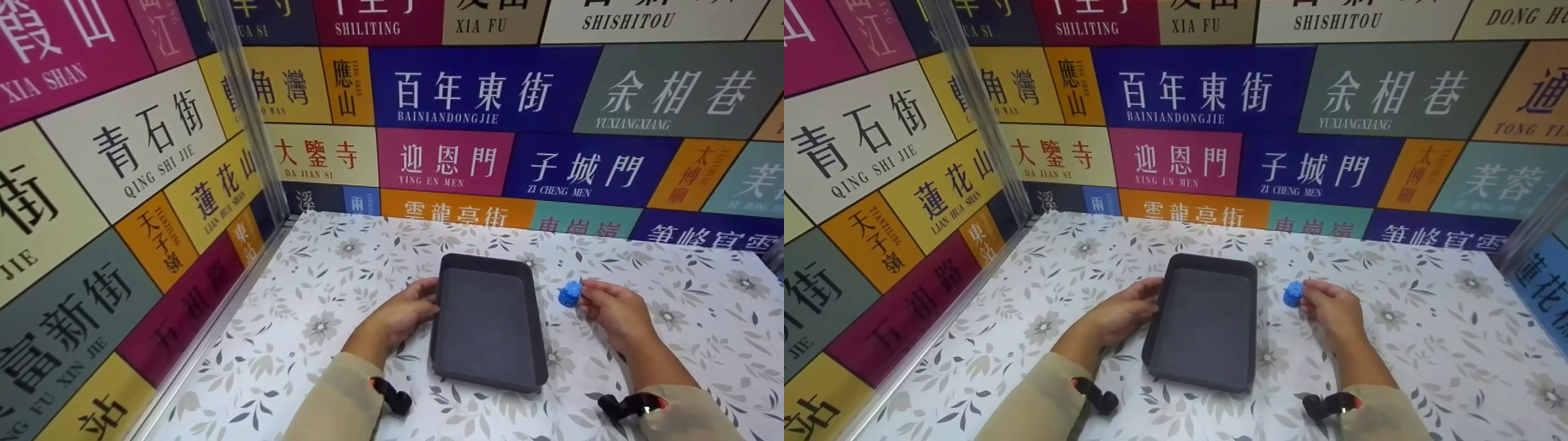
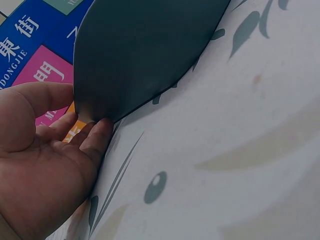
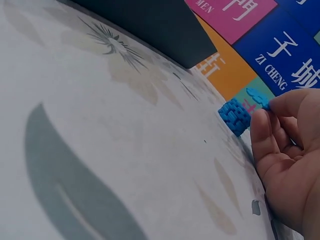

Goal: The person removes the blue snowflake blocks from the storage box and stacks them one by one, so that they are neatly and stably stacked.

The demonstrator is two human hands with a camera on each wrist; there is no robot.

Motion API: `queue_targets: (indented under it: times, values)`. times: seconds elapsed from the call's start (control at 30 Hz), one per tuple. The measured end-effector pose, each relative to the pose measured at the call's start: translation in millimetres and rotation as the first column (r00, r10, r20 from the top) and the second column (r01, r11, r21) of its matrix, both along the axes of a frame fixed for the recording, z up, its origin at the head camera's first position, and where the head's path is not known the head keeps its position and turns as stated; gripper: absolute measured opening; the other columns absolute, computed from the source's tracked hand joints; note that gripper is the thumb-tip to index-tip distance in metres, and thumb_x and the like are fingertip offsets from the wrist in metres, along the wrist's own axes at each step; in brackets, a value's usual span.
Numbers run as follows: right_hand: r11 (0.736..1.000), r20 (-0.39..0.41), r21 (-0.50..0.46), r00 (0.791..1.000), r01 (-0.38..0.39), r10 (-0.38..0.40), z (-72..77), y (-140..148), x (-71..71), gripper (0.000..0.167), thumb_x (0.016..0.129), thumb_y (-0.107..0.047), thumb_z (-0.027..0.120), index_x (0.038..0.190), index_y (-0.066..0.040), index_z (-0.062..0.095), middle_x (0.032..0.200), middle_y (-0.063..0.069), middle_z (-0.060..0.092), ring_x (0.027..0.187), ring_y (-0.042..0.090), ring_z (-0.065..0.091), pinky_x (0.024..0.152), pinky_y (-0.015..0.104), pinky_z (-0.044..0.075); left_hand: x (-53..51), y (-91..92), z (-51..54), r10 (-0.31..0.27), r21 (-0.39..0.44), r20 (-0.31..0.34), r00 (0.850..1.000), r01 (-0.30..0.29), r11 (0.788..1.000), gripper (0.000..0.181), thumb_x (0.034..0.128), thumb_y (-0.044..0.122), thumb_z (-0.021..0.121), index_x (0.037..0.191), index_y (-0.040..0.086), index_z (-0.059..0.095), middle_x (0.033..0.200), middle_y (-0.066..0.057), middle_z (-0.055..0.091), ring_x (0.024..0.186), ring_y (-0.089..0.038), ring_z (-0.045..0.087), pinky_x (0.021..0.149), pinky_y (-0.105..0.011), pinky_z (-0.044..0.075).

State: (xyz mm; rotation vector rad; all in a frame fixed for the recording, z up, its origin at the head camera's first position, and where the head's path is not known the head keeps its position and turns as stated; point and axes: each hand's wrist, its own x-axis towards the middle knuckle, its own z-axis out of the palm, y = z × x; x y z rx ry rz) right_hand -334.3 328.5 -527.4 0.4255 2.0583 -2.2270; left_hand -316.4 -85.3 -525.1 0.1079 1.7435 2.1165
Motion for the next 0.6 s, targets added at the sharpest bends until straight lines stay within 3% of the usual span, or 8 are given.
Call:
queue_targets:
  times: [0.17, 0.37, 0.6]
  values:
    - [0.998, 0.022, 0.061, 1.000, 0.005, -0.006, -1.1, -2.0, -0.5, 0.026, 0.100, -0.025, 0.076, 0.125, -0.017, 0.075, 0.093, -0.012, 0.078, 0.081, 0.007, 0.072, 0.076, 0.023, 0.062, 0.2, 0.8, -0.1, -0.002, -0.001, -0.010, 1.000, 0.002, 1.000, 0.072, 0.0906, -0.008, 0.058, 0.160, 0.005, 0.043, 0.162, -0.016, 0.051, 0.137, -0.028, 0.060, 0.110, -0.036, 0.049]
    - [0.998, 0.027, 0.061, 1.000, 0.009, -0.011, -1.5, -2.7, 0.5, 0.031, 0.101, -0.022, 0.074, 0.130, -0.013, 0.072, 0.093, -0.011, 0.078, 0.081, 0.007, 0.073, 0.077, 0.023, 0.063, -0.4, 1.1, -0.1, 0.002, 0.001, -0.002, 1.000, -0.002, 1.000, 0.073, 0.0895, -0.009, 0.057, 0.160, 0.005, 0.043, 0.160, -0.018, 0.054, 0.135, -0.028, 0.062, 0.110, -0.036, 0.050]
    - [0.999, 0.021, 0.042, 1.000, 0.012, -0.013, -2.5, -2.2, -1.0, 0.025, 0.100, -0.018, 0.076, 0.124, -0.012, 0.074, 0.091, -0.010, 0.078, 0.079, 0.007, 0.074, 0.077, 0.023, 0.063, -1.2, 1.0, -0.9, 0.010, -0.003, -0.004, 1.000, -0.010, 1.000, 0.074, 0.0886, -0.010, 0.058, 0.160, 0.005, 0.043, 0.158, -0.018, 0.055, 0.131, -0.027, 0.063, 0.107, -0.035, 0.051]
